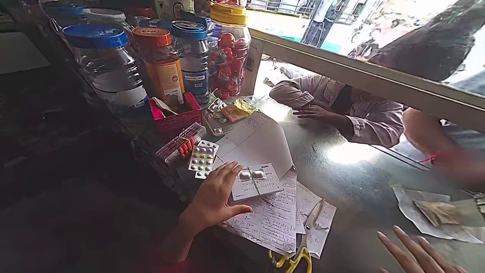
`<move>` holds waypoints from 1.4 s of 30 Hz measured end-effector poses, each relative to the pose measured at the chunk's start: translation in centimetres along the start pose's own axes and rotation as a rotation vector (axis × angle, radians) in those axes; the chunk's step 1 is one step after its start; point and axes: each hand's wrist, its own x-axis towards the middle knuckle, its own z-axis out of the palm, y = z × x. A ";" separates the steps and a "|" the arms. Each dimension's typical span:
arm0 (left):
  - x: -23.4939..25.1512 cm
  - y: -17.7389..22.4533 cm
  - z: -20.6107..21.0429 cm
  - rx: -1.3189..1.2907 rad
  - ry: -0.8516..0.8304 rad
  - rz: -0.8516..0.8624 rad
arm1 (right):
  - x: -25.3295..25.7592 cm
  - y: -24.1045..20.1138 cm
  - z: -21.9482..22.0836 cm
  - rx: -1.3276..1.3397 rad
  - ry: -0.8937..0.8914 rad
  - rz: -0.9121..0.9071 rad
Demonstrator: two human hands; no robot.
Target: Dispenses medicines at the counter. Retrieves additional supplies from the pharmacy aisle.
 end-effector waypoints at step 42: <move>-2.3 4.6 3.2 -0.089 0.037 0.569 | 5.8 -3.6 4.2 0.335 0.271 0.222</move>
